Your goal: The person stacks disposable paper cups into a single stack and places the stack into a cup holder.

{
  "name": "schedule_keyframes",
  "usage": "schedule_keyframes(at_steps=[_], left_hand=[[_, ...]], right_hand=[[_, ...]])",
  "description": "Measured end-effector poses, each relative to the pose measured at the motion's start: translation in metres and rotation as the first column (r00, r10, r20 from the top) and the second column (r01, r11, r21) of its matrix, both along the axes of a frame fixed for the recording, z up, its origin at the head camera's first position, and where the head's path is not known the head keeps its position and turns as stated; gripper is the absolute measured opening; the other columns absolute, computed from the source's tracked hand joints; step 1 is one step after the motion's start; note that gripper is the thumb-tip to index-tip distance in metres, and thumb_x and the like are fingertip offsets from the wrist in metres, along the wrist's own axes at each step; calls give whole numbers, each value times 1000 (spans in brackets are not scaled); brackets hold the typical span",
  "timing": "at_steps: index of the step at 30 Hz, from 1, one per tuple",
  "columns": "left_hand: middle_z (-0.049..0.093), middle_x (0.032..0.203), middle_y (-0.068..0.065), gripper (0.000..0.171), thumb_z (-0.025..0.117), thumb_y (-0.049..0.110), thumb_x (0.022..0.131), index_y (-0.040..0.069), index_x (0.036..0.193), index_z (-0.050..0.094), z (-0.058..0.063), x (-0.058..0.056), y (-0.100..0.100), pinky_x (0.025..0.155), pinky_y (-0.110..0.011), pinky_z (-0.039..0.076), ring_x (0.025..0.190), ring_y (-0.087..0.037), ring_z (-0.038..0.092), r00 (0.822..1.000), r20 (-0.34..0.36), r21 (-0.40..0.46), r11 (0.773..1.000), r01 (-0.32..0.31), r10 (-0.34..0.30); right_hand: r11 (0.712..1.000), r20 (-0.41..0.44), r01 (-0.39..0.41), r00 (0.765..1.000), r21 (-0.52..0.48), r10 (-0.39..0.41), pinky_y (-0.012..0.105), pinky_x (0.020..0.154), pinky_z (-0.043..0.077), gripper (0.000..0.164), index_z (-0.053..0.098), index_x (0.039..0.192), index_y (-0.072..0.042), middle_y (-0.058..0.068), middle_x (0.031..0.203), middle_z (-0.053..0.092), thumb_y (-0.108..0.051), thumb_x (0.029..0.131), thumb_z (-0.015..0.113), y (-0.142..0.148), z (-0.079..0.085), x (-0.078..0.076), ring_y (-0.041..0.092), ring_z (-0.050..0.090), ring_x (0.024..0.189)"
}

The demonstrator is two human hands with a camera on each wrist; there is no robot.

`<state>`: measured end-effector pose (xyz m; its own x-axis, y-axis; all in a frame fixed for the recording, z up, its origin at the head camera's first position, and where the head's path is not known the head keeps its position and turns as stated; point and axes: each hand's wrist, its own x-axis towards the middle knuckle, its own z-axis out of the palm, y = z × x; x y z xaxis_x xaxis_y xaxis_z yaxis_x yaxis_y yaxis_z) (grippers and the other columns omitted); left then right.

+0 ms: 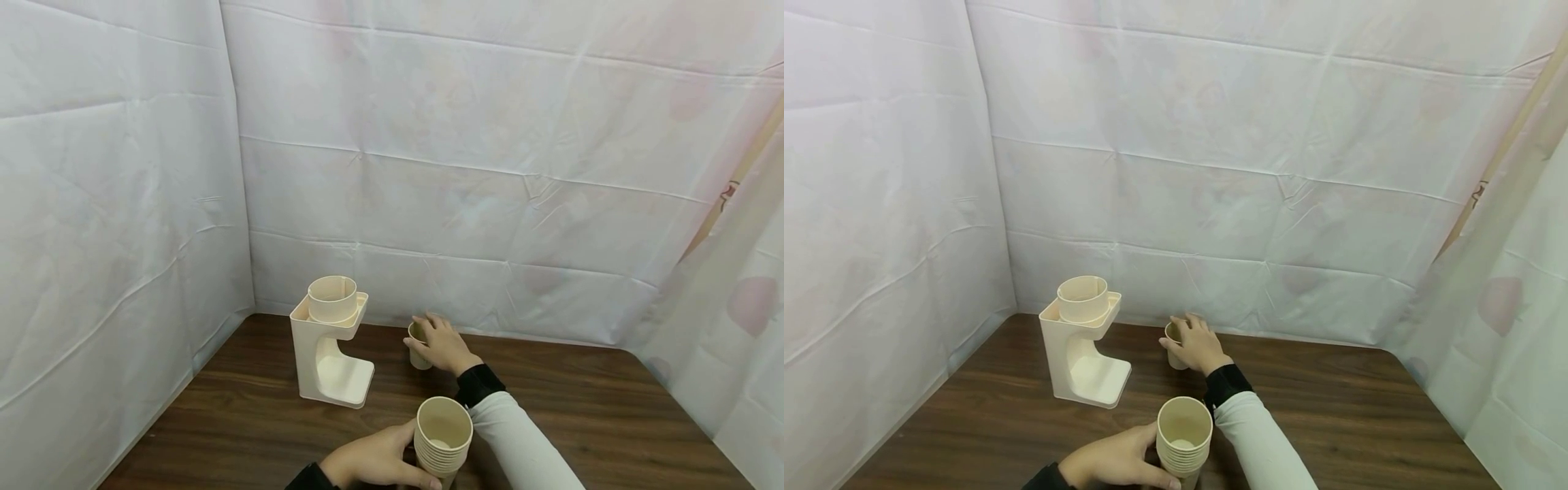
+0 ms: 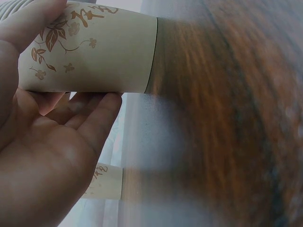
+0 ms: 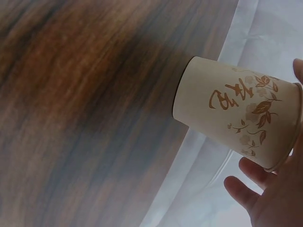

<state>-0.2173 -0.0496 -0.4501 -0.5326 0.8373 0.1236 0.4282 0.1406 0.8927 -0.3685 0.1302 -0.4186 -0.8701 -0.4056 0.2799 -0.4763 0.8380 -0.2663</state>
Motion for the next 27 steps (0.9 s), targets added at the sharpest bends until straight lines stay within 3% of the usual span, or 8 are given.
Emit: schedule_keyframes(at_steps=[6, 19, 27], left_hand=[[51, 128, 8, 67, 70, 28, 84, 23, 138, 31, 0, 1, 1, 97, -30, 42, 114, -6, 46, 999, -35, -2, 1000, -15, 15], [51, 128, 9, 69, 70, 28, 84, 25, 139, 29, 0, 0, 0, 95, -30, 42, 113, -6, 47, 999, -47, -21, 1000, -17, 16], [50, 130, 8, 68, 69, 28, 85, 25, 140, 29, 0, -1, 0, 96, -30, 42, 114, -6, 46, 999, -43, -17, 1000, -9, 9]], right_hand=[[996, 48, 40, 998, -75, -36, 55, 92, 44, 60, 37, 142, -26, 26, 138, 34, -55, 91, 48, 1, -4, 1, 37, 32, 124], [996, -8, 18, 1000, -92, -18, 49, 84, 49, 60, 42, 140, -21, 21, 122, 43, -53, 90, 53, 4, -7, 0, 32, 42, 110], [993, 24, 5, 1000, -117, -2, 49, 87, 48, 60, 39, 140, -26, 18, 130, 40, -54, 89, 52, 8, -1, 8, 30, 40, 116]])
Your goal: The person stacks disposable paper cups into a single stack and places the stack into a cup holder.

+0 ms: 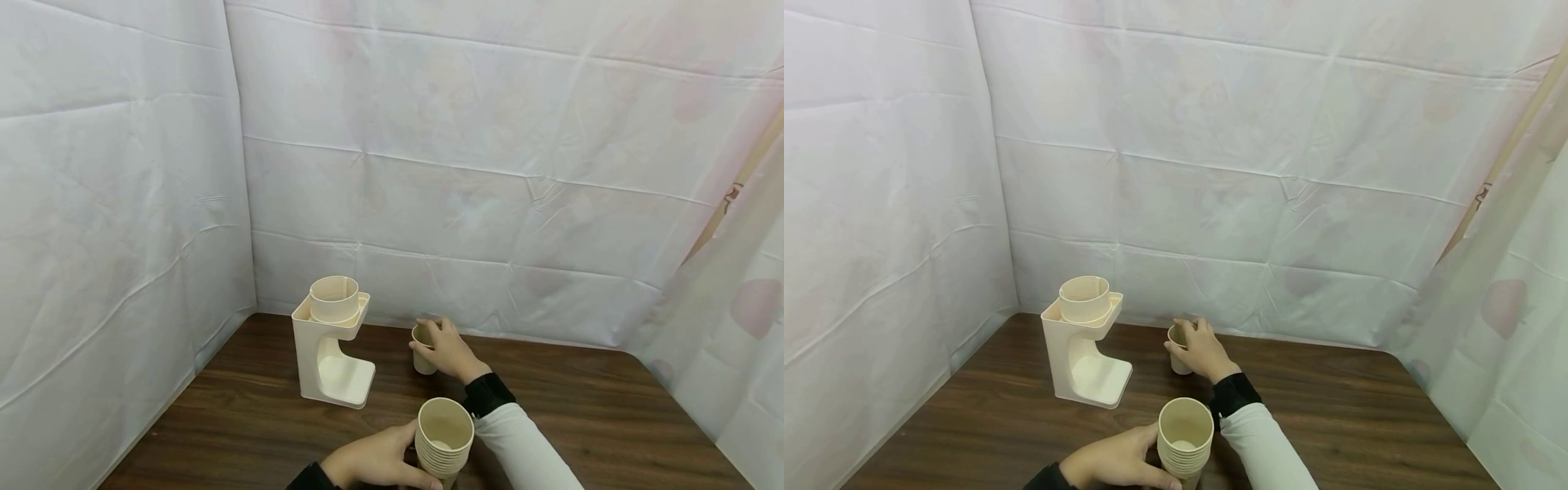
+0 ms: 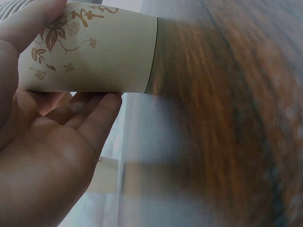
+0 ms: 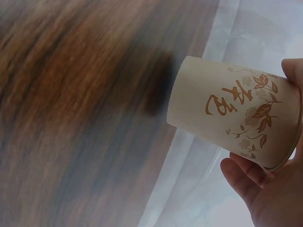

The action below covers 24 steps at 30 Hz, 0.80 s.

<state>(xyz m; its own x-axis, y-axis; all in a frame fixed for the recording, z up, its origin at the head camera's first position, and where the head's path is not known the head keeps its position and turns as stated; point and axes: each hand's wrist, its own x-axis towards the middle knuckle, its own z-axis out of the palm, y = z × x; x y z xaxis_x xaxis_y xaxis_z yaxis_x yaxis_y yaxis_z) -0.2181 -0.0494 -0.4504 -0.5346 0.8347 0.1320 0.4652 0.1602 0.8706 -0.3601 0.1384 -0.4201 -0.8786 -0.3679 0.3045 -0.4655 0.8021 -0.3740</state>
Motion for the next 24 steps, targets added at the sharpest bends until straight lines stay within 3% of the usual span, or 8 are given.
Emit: schedule_keyframes(at_steps=[13, 24], left_hand=[[51, 129, 8, 67, 68, 27, 86, 25, 140, 29, -3, -2, 1, 96, -30, 42, 114, -6, 47, 1000, 17, 8, 1000, 14, -14], [56, 119, 8, 64, 70, 28, 84, 21, 136, 34, -2, 2, 2, 83, -25, 49, 101, -6, 55, 999, 38, 28, 1000, -5, 4]], right_hand=[[996, -37, -60, 998, -71, 58, 48, 84, 48, 54, 42, 137, -33, 12, 125, 43, -52, 88, 56, 17, 17, 25, 24, 43, 110], [990, -68, -133, 989, -54, 130, 44, 82, 50, 55, 42, 136, -33, 9, 126, 42, -50, 87, 59, 35, 33, 50, 23, 46, 109]])
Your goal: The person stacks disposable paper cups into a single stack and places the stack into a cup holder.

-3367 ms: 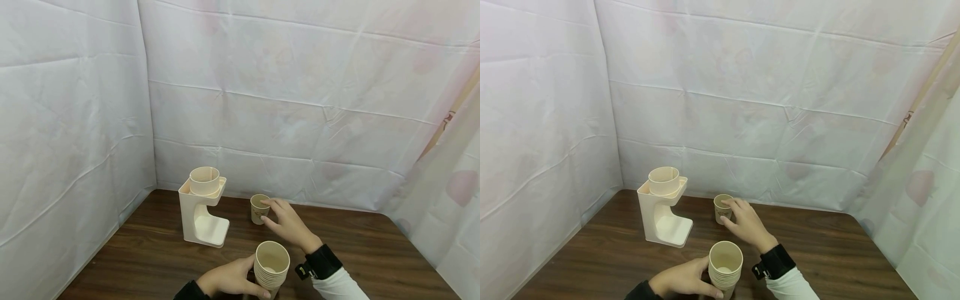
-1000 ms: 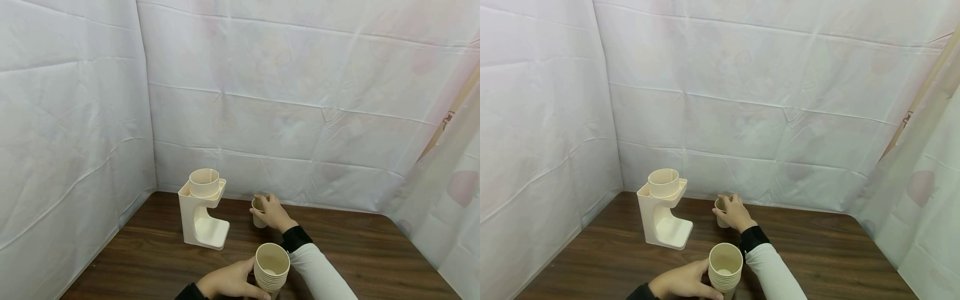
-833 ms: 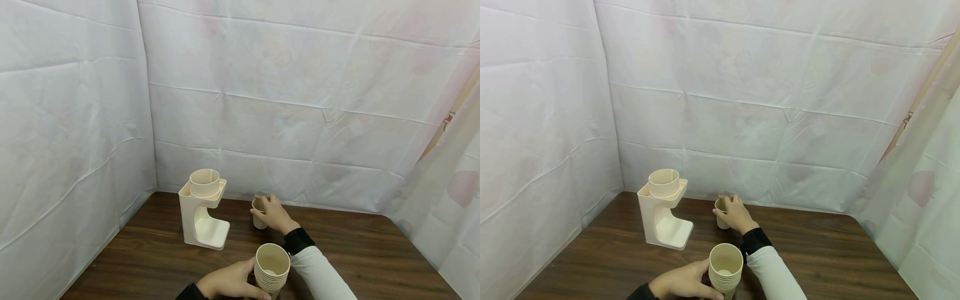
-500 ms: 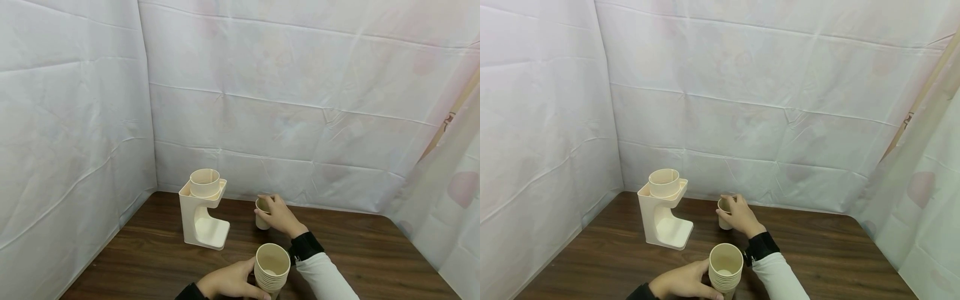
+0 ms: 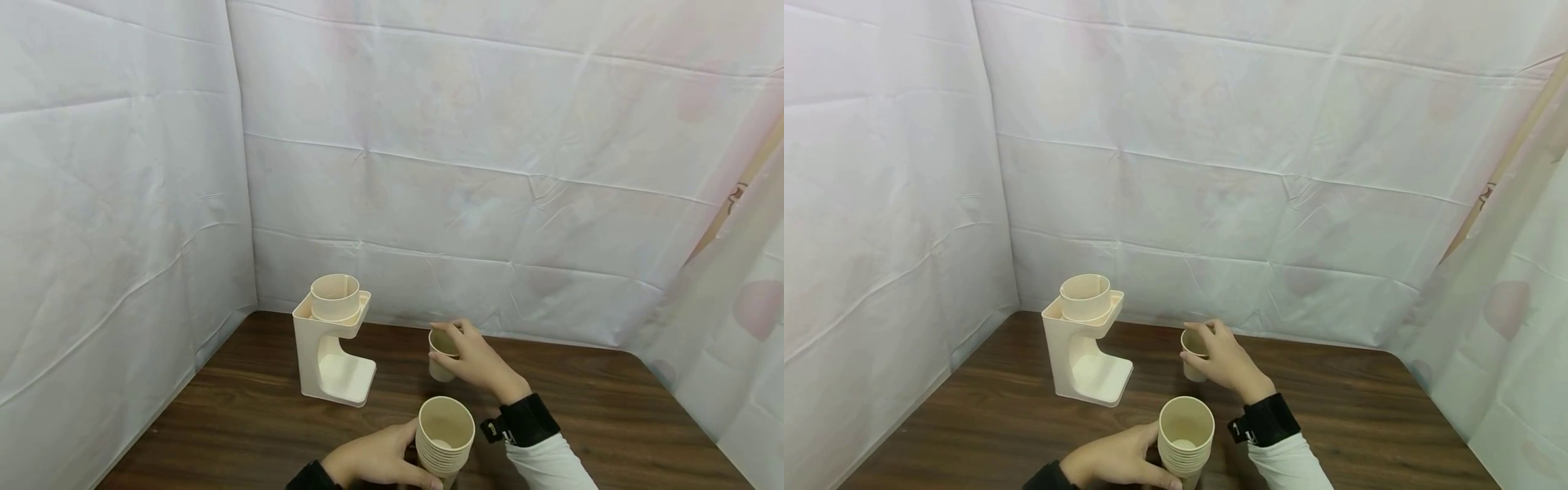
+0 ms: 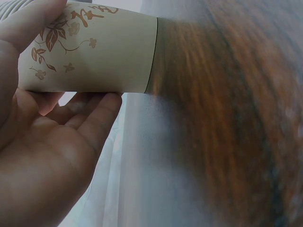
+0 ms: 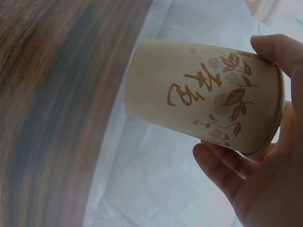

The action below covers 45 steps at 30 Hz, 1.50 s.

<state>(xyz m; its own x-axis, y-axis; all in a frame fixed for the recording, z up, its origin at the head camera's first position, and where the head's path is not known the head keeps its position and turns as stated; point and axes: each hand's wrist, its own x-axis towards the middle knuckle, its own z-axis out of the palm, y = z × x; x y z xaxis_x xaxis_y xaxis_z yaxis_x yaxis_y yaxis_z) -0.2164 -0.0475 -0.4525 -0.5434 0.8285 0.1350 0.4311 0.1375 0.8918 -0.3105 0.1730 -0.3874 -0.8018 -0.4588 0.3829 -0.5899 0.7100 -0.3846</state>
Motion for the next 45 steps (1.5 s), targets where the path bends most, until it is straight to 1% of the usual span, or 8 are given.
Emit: schedule_keyframes(at_steps=[4, 11, 15, 21, 27, 32, 38, 45], left_hand=[[56, 121, 9, 65, 70, 31, 83, 21, 136, 33, -1, -1, 1, 90, -27, 46, 107, -5, 51, 999, -34, -4, 1000, -7, 7], [55, 121, 10, 64, 69, 34, 84, 23, 135, 34, -1, -1, 1, 93, -28, 45, 108, -5, 50, 998, -64, -9, 1000, -8, 7], [56, 119, 11, 63, 70, 35, 83, 23, 134, 35, -1, -1, 1, 92, -28, 45, 108, -5, 51, 997, -82, -8, 1000, -14, 14], [56, 120, 10, 63, 70, 33, 83, 23, 134, 34, 0, 0, 1, 93, -28, 45, 108, -5, 51, 998, -69, -6, 1000, -11, 11], [57, 119, 11, 62, 70, 34, 83, 22, 133, 36, 1, 0, 1, 92, -28, 45, 108, -5, 51, 997, -74, -3, 1000, -15, 15], [56, 120, 11, 62, 70, 34, 83, 23, 133, 35, 0, 0, 1, 94, -30, 44, 109, -5, 50, 998, -69, -7, 1000, -11, 10], [57, 119, 11, 62, 71, 32, 83, 22, 133, 36, 2, 2, 1, 94, -29, 44, 108, -5, 51, 998, -59, 1, 1000, -9, 9], [57, 119, 11, 61, 70, 32, 83, 23, 133, 36, 2, 2, 1, 93, -29, 44, 107, -5, 51, 999, -45, -3, 1000, -7, 7]], right_hand=[[1000, -3, -18, 1000, -4, 18, 37, 78, 52, 55, 42, 136, -33, 9, 124, 42, -50, 87, 59, 5, 2, 6, 21, 46, 106], [998, -16, -61, 998, -1, 61, 36, 78, 52, 53, 46, 133, -28, 8, 122, 43, -49, 87, 60, 10, 5, 17, 18, 45, 107], [998, 8, -65, 998, -17, 65, 33, 78, 53, 51, 46, 132, -32, 5, 125, 43, -49, 87, 60, 15, 9, 25, 17, 44, 110], [993, 9, -99, 995, -70, 99, 26, 73, 54, 50, 44, 132, -36, 0, 125, 43, -45, 87, 62, 25, 18, 36, 16, 46, 110], [989, -36, -124, 992, -86, 121, 29, 75, 55, 50, 44, 133, -36, -1, 124, 46, -41, 87, 63, 36, 26, 47, 15, 47, 110], [978, -48, -173, 985, -118, 168, 26, 70, 56, 51, 45, 135, -32, 5, 121, 47, -36, 88, 63, 42, 34, 54, 19, 51, 106], [978, -68, -174, 984, -118, 166, 26, 69, 56, 51, 45, 135, -31, 0, 124, 46, -34, 88, 64, 49, 42, 62, 17, 50, 108], [980, -162, -178, 973, -91, 162, 23, 61, 55, 49, 48, 133, -28, -1, 128, 48, -29, 88, 66, 54, 53, 76, 16, 48, 112]])
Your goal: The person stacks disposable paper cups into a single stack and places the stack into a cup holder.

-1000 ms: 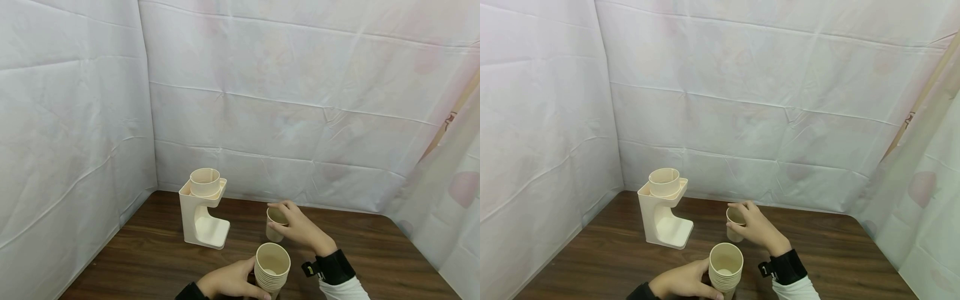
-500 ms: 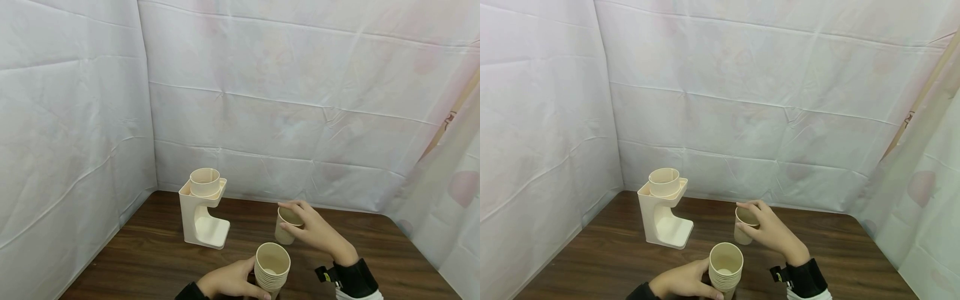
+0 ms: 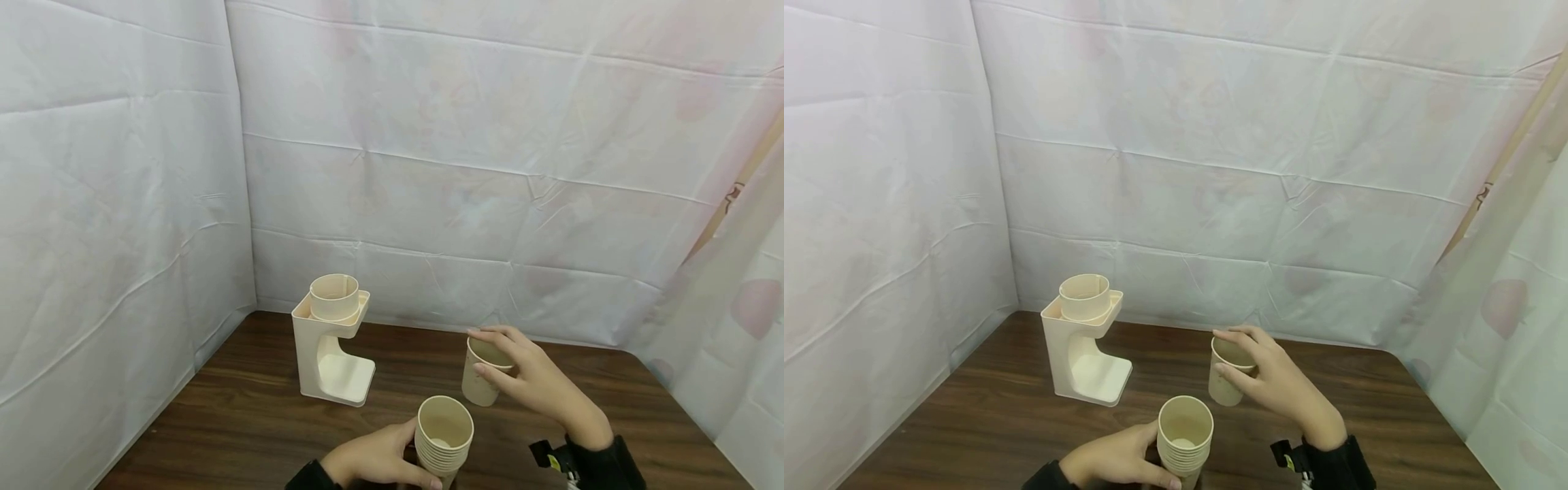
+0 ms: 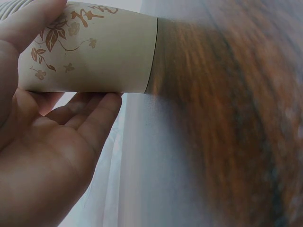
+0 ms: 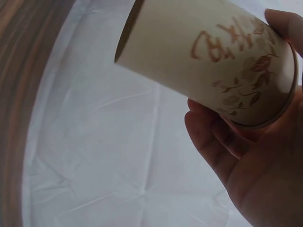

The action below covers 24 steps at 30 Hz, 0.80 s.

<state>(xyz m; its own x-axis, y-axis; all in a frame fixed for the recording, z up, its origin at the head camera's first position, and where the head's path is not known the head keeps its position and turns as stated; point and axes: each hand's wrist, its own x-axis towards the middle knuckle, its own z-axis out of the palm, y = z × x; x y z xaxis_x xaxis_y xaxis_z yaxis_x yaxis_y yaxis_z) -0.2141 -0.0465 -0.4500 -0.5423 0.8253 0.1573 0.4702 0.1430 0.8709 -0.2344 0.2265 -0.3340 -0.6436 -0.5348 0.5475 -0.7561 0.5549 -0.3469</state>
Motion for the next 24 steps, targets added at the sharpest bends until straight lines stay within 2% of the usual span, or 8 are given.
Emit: schedule_keyframes(at_steps=[7, 12, 16, 19, 22, 24], left_hand=[[60, 113, 8, 58, 71, 25, 83, 21, 131, 37, -1, 0, 1, 73, -24, 54, 97, -6, 57, 998, 58, 21, 1000, 20, -21], [60, 113, 7, 58, 70, 22, 84, 19, 131, 37, 0, 1, 1, 68, -24, 54, 96, -6, 57, 996, 80, 30, 999, 34, -36], [59, 116, 7, 59, 70, 23, 84, 20, 132, 35, 0, 1, 1, 75, -24, 53, 99, -6, 56, 997, 61, 28, 999, 40, -41], [58, 117, 8, 60, 69, 26, 84, 22, 133, 34, 0, 0, 0, 82, -24, 50, 101, -6, 55, 999, 32, 22, 999, 39, -39], [59, 115, 9, 59, 69, 29, 84, 23, 132, 35, 1, 0, 0, 81, -25, 50, 99, -6, 56, 999, 12, 14, 999, 40, -40], [58, 115, 9, 59, 69, 30, 84, 24, 132, 34, 2, -1, 0, 81, -25, 50, 98, -6, 56, 999, 9, 10, 999, 41, -41]], right_hand=[[1000, -110, -19, 994, -5, 18, 20, 62, 54, 52, 50, 133, -26, 1, 130, 48, -22, 85, 69, -6, 17, 20, 17, 46, 116], [997, -162, -83, 983, 3, 82, 21, 66, 55, 55, 49, 133, -22, 2, 130, 49, -17, 82, 71, -14, 24, 31, 17, 46, 117], [992, -174, -128, 976, 8, 127, 23, 71, 55, 57, 49, 133, -19, 3, 132, 47, -16, 81, 72, -22, 26, 38, 18, 47, 116], [993, -212, -103, 971, 49, 111, 33, 82, 52, 58, 49, 133, -22, 0, 134, 46, -22, 80, 73, -28, 26, 43, 17, 47, 117], [993, -216, -96, 970, 74, 110, 41, 86, 49, 59, 47, 134, -24, -2, 135, 45, -26, 81, 73, -34, 25, 46, 16, 46, 118], [991, -191, -106, 974, 82, 120, 40, 86, 50, 58, 46, 135, -25, -4, 135, 44, -27, 83, 71, -38, 23, 48, 15, 45, 119]])
